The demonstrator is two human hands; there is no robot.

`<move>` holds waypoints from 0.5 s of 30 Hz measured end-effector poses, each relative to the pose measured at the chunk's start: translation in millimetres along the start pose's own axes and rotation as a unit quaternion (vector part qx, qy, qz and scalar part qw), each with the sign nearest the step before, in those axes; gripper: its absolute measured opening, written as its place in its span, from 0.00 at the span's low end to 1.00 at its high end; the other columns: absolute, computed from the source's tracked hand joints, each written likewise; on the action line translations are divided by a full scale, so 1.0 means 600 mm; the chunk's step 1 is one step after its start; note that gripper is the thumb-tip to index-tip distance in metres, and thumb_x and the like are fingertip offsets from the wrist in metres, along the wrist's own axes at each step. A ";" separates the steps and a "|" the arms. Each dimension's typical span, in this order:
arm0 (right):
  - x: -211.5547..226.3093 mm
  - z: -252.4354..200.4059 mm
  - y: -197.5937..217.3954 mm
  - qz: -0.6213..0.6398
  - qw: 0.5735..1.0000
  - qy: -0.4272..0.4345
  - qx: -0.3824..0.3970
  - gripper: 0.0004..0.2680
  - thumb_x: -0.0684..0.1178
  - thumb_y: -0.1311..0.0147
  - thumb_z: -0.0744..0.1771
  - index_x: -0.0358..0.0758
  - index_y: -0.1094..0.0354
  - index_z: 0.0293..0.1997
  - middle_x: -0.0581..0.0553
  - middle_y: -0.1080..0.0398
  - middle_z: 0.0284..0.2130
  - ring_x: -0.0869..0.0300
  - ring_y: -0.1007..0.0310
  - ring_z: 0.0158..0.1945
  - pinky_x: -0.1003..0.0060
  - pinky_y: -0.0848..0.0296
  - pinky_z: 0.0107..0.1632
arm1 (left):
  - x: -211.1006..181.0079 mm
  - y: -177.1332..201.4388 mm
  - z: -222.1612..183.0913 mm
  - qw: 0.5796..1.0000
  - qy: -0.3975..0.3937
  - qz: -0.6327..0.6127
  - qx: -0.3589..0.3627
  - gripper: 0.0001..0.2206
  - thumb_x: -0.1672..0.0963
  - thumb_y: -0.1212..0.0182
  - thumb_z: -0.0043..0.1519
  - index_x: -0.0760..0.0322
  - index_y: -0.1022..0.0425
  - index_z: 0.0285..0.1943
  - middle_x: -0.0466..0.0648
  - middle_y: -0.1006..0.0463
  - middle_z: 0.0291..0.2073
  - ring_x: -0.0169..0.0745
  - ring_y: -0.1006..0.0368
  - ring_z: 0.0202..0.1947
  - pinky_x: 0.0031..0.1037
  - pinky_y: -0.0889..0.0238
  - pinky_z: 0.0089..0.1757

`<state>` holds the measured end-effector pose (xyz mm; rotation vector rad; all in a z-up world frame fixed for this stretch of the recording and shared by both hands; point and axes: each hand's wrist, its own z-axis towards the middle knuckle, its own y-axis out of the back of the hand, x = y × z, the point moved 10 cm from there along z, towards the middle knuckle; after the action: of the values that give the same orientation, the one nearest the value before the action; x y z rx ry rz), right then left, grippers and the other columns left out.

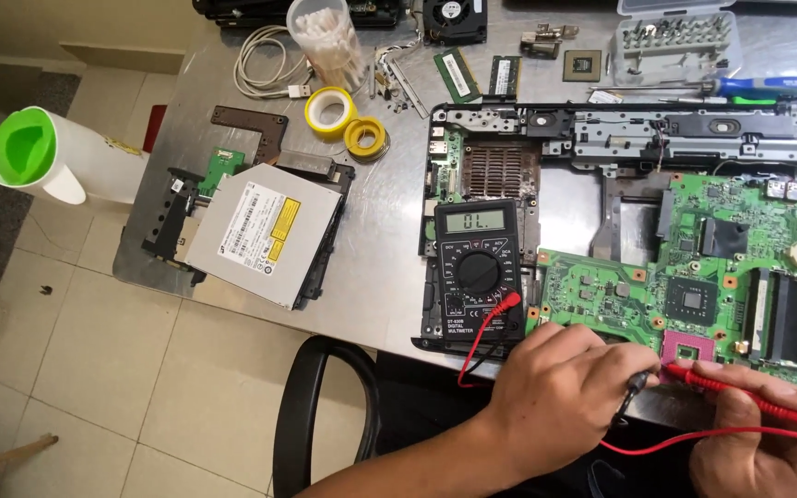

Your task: Testing laptop motherboard components with a digital multimeter and performing precision soldering.

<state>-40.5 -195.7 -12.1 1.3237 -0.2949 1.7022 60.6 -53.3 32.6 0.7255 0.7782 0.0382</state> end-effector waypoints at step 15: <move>0.012 -0.020 -0.006 0.037 0.999 -0.028 0.006 0.08 0.38 0.57 0.80 0.36 0.52 0.66 0.20 0.31 0.52 0.38 0.23 0.55 0.51 0.19 0.61 | -0.017 0.029 0.019 0.999 -0.030 -0.028 -0.004 0.04 0.63 0.47 0.72 0.67 0.31 0.53 0.50 0.17 0.45 0.50 0.30 0.34 0.39 0.43 0.36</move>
<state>-45.3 -182.2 -11.6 1.3855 -0.3705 1.7321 64.9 -49.7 55.1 0.6939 0.7414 -0.0314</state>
